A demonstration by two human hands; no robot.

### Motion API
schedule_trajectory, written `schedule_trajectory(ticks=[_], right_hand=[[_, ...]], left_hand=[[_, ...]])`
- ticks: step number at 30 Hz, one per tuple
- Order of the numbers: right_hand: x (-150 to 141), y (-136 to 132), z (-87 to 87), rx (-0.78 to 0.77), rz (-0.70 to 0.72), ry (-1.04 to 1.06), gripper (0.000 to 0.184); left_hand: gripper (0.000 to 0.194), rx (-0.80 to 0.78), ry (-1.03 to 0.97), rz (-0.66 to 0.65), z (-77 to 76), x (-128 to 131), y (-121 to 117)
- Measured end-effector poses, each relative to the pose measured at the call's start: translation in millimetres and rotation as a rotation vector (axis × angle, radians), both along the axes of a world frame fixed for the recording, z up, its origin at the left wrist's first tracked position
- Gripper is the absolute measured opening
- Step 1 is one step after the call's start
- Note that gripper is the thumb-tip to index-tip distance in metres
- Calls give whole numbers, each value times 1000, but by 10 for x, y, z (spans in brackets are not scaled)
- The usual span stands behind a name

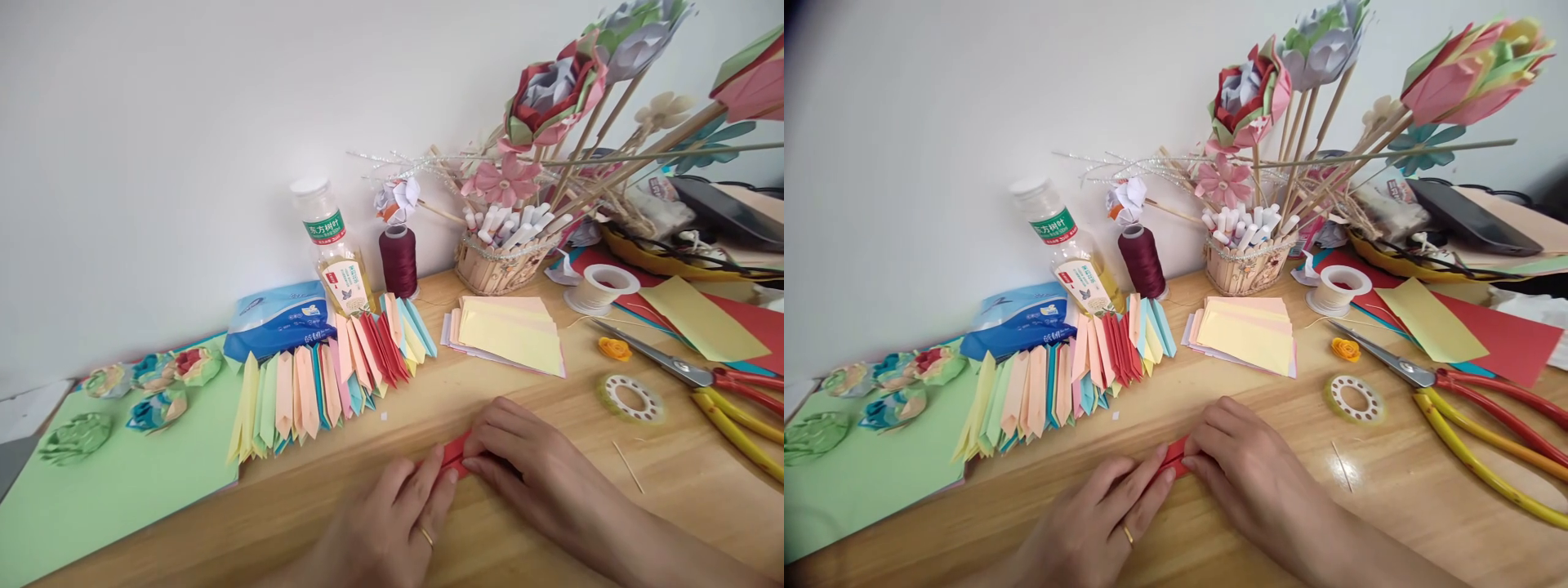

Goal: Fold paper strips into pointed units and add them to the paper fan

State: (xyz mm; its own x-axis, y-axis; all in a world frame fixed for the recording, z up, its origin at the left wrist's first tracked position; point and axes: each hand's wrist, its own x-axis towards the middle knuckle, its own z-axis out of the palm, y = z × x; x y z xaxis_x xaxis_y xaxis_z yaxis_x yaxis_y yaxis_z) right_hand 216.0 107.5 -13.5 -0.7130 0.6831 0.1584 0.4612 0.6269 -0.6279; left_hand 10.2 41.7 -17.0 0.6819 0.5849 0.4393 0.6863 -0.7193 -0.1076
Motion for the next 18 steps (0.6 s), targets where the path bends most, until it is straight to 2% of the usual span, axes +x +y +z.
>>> schedule_trajectory(ticks=[15,18], right_hand=[[-26,-10,23,4,4,-42,22],[-22,-26,19,-20,-31,-16,19]], left_hand=[[39,-24,40,6,-63,9,-19],[38,-20,55,29,-92,16,-42]])
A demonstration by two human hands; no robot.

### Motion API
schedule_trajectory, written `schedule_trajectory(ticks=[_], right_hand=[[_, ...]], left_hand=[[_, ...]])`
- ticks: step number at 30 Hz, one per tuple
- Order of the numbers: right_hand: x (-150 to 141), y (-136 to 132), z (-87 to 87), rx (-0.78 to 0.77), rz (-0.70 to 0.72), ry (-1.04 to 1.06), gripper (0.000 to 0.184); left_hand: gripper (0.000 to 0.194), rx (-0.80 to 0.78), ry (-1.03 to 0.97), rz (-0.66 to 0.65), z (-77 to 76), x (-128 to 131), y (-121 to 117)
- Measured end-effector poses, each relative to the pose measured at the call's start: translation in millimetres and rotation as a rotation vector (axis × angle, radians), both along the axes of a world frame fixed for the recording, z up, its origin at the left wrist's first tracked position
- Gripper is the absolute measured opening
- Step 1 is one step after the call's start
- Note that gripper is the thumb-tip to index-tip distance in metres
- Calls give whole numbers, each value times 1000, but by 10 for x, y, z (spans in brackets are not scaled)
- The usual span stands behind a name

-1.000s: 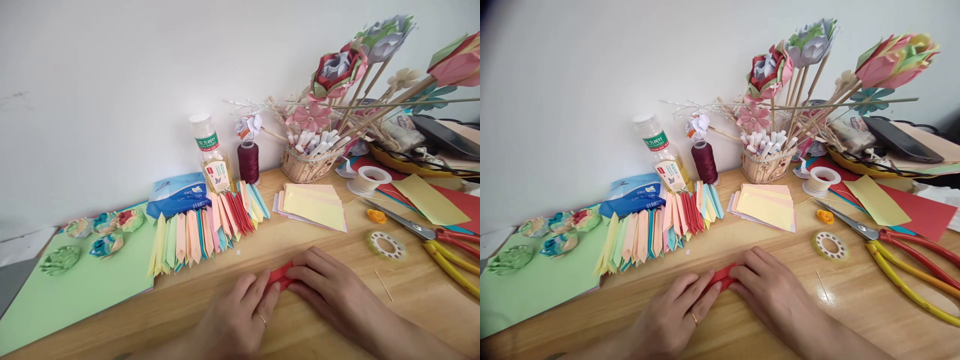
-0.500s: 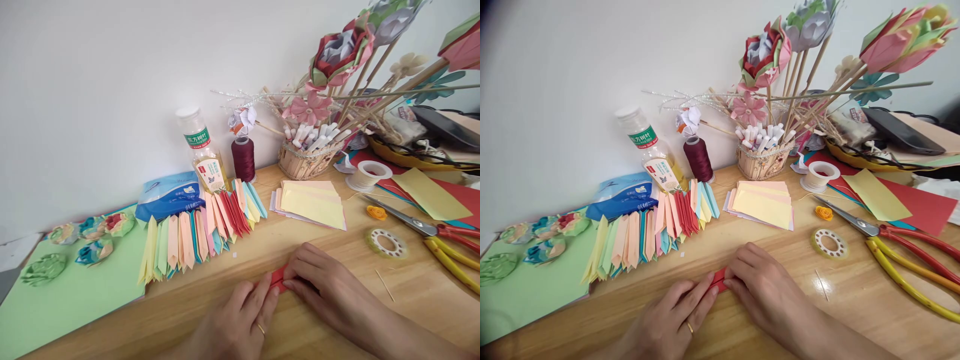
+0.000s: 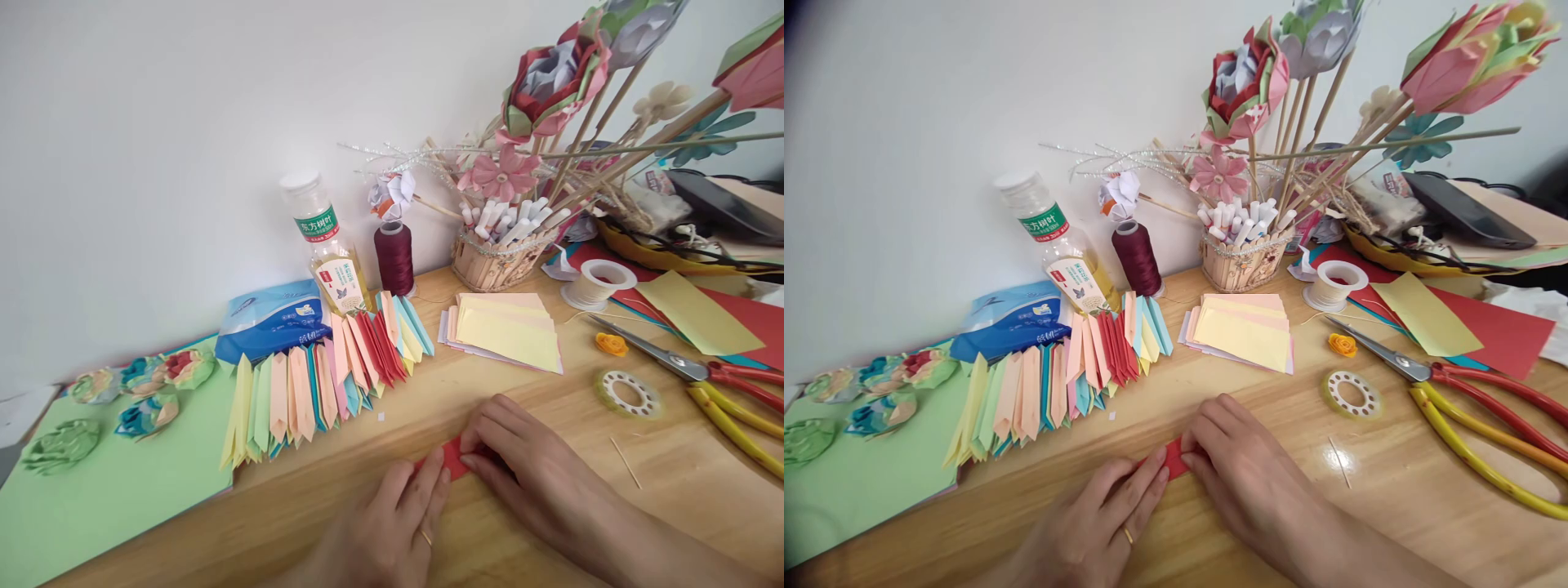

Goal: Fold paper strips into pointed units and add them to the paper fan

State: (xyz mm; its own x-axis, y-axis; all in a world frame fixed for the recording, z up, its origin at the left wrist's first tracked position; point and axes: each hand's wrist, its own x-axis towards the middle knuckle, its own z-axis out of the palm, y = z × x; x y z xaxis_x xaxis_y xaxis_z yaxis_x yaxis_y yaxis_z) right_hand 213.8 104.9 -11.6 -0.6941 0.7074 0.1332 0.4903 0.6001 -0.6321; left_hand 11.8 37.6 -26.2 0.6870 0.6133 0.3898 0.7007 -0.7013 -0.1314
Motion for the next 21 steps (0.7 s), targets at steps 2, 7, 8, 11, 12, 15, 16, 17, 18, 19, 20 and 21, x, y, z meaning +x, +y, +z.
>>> schedule_trajectory(ticks=[2,7,8,11,12,15,16,17,18,19,20,21], right_hand=[[9,-5,-2,-36,-37,17,18],[39,-4,-10,-70,-40,48,18],[42,-4,-10,-67,-38,51,18],[44,-5,-1,-54,-34,45,19],[47,-6,5,-36,-41,33,19],[79,-1,19,66,-81,-65,18],[101,3,19,98,-98,-105,17],[127,7,18,128,-115,-135,17],[157,9,17,163,-136,-150,18],[188,7,18,208,-158,-145,21],[216,-2,22,266,-172,-129,23],[238,-20,31,338,-168,-116,25]], left_hand=[[38,8,-3,6,-6,4,-9],[37,34,-30,-16,9,-18,-4],[37,40,-35,-19,8,-27,-1],[36,51,-25,-38,-7,-57,6],[35,48,-11,-45,-14,-67,8],[35,40,22,-57,-33,-82,11],[35,48,17,-54,-37,-81,12],[34,61,4,-49,-40,-76,13],[33,80,-18,-43,-41,-69,16],[32,99,-42,-37,-41,-60,19],[32,115,-63,-32,-40,-50,23],[32,133,-83,-29,-38,-40,26]])
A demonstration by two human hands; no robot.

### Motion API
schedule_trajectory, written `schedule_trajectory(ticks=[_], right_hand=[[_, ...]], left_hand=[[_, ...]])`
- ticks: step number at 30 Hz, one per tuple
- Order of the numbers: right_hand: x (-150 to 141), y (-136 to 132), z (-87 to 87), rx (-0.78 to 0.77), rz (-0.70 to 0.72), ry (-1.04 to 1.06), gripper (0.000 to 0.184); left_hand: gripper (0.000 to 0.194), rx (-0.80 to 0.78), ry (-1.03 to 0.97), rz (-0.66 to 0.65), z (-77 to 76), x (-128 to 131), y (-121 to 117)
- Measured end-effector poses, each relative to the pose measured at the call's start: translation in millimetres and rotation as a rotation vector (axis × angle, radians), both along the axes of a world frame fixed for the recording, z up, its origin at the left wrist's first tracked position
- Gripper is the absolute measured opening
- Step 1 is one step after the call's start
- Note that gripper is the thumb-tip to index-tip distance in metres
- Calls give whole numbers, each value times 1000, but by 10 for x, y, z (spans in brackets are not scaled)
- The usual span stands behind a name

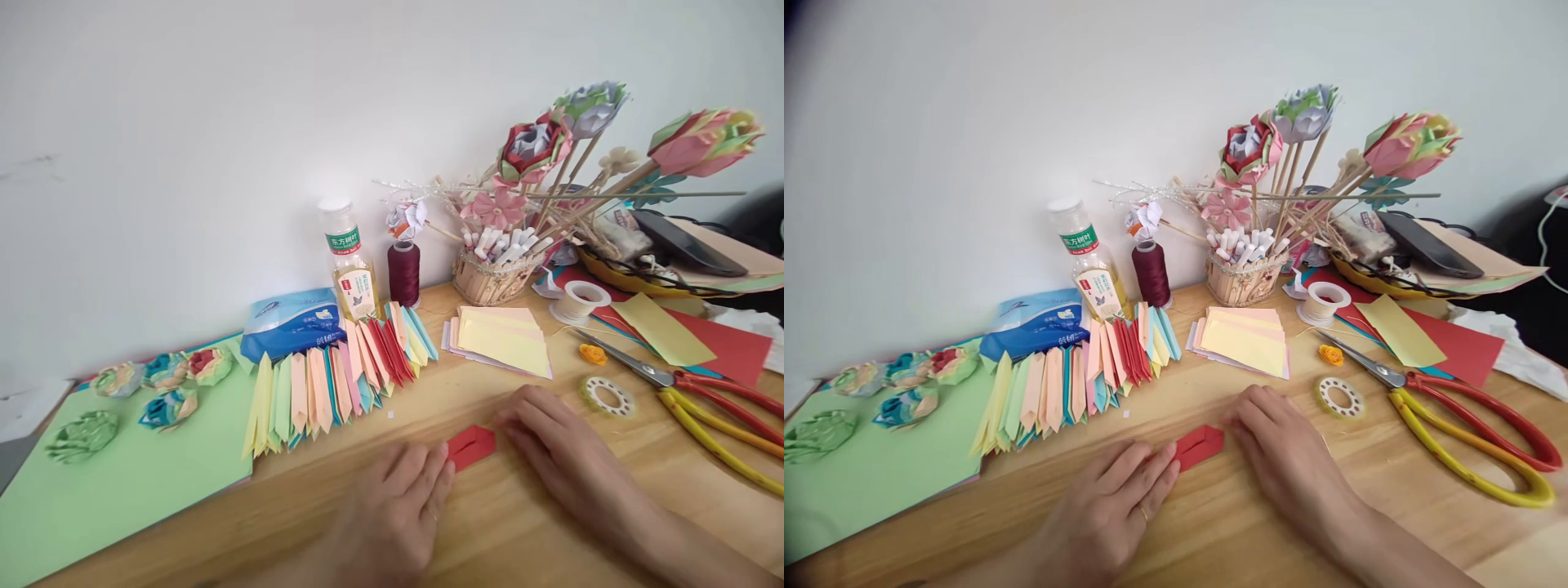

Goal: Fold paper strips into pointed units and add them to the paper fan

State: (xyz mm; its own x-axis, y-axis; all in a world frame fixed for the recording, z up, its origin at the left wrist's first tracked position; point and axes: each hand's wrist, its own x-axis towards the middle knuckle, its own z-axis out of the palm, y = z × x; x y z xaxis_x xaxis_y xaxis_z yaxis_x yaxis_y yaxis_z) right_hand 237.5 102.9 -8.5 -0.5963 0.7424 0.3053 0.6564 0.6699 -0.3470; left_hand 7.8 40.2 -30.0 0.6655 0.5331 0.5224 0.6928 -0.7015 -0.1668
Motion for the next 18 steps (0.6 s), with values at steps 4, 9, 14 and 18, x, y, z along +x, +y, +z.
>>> schedule_trajectory(ticks=[4,9,14,18], right_hand=[[-2,-144,54,239,334,-203,39],[-28,-246,22,240,427,-338,67],[114,-161,-41,194,426,-373,64],[226,-83,-46,215,381,-357,61]], left_hand=[[36,43,-32,6,4,32,3],[35,48,-65,58,25,-2,-46],[34,3,-11,62,68,-115,-103],[33,-10,46,54,74,-160,-110]])
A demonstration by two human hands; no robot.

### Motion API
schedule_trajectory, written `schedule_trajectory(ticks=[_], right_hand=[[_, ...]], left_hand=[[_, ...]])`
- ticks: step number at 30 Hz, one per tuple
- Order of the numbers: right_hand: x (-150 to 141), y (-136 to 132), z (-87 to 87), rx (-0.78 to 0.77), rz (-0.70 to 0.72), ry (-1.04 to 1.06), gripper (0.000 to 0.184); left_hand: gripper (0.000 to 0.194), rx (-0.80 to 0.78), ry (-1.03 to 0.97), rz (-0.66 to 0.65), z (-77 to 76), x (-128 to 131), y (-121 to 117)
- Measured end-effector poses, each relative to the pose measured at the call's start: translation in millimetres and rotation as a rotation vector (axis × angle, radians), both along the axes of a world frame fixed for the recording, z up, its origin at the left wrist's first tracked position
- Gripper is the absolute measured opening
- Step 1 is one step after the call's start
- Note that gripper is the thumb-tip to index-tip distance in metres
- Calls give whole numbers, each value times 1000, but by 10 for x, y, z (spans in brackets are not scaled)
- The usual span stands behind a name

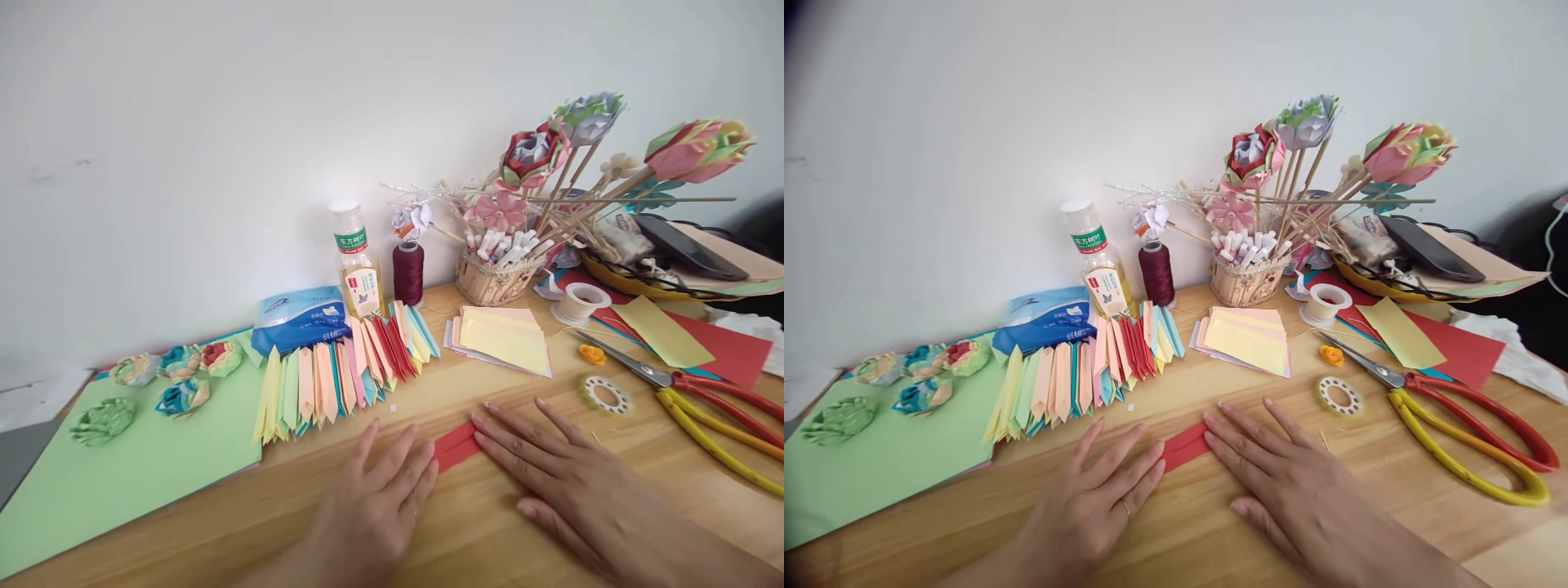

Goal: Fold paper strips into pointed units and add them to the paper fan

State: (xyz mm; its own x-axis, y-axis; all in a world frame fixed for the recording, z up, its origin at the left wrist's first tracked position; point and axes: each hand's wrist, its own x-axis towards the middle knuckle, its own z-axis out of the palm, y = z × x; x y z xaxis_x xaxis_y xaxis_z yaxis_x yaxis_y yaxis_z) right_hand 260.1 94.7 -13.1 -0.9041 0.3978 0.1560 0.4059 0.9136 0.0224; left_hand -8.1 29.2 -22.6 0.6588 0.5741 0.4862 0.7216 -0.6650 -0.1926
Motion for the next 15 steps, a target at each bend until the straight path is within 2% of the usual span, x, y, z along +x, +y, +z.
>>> schedule_trajectory(ticks=[3,7,11,15], right_hand=[[-2,40,32,88,26,-2,54],[-137,76,129,179,58,73,33],[-303,100,226,127,174,97,46],[-362,117,227,29,199,98,46]], left_hand=[[32,24,-10,-19,8,22,18],[31,78,-37,-99,17,113,49],[31,119,-152,-76,-2,198,58],[31,57,-244,-36,10,211,31]])
